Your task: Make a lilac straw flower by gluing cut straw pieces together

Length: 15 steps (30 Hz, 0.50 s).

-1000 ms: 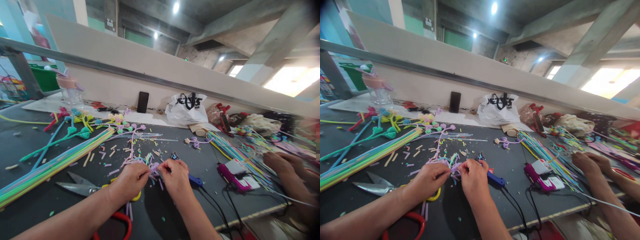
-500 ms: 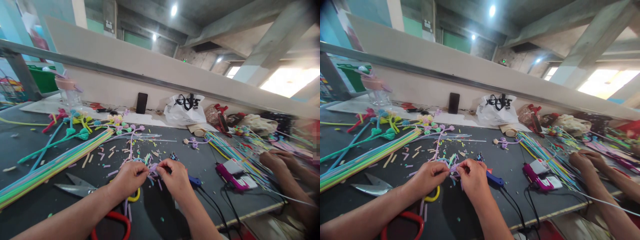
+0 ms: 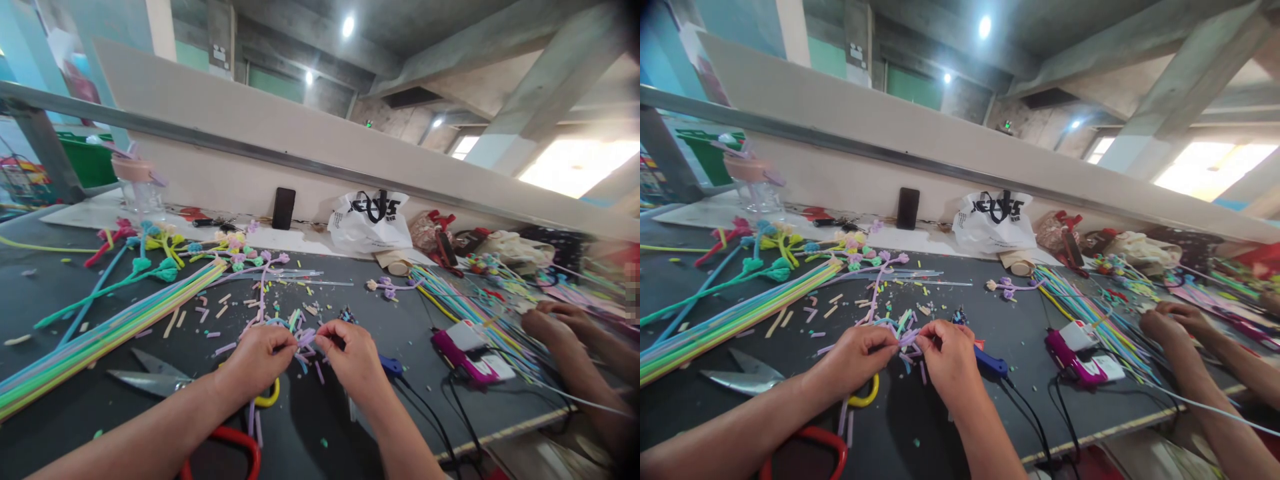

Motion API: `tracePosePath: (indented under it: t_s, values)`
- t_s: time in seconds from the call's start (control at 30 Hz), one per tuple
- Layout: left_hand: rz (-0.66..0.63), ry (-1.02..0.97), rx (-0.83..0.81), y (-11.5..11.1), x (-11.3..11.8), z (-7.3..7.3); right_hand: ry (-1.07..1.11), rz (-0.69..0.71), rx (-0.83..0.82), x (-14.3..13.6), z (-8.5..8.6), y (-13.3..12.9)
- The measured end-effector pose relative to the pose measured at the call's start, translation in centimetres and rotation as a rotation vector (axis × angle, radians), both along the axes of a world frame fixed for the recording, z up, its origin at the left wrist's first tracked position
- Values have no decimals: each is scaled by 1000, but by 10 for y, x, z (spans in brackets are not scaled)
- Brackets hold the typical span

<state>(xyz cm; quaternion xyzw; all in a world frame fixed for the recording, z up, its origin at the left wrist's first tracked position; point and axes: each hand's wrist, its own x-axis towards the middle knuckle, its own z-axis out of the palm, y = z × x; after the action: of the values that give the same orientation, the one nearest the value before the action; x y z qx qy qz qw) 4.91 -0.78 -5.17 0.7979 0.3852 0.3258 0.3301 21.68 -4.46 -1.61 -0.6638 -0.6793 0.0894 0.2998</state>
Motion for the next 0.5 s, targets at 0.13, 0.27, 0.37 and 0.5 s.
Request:
tracePosePath:
  t_s: [0.13, 0.27, 0.37, 0.5]
  values:
    - [-8, 1, 22, 1, 0, -2, -24, -2, 8, -1, 2, 0]
    - [-14, 7, 26, 1, 0, -2, -31, -7, 2, -1, 1, 0]
    - [-22, 6, 13, 1, -1, -1, -35, 4, -1, -1, -1, 1]
    - [-31, 6, 15, 2, -1, -2, -52, 10, 27, -2, -4, 2]
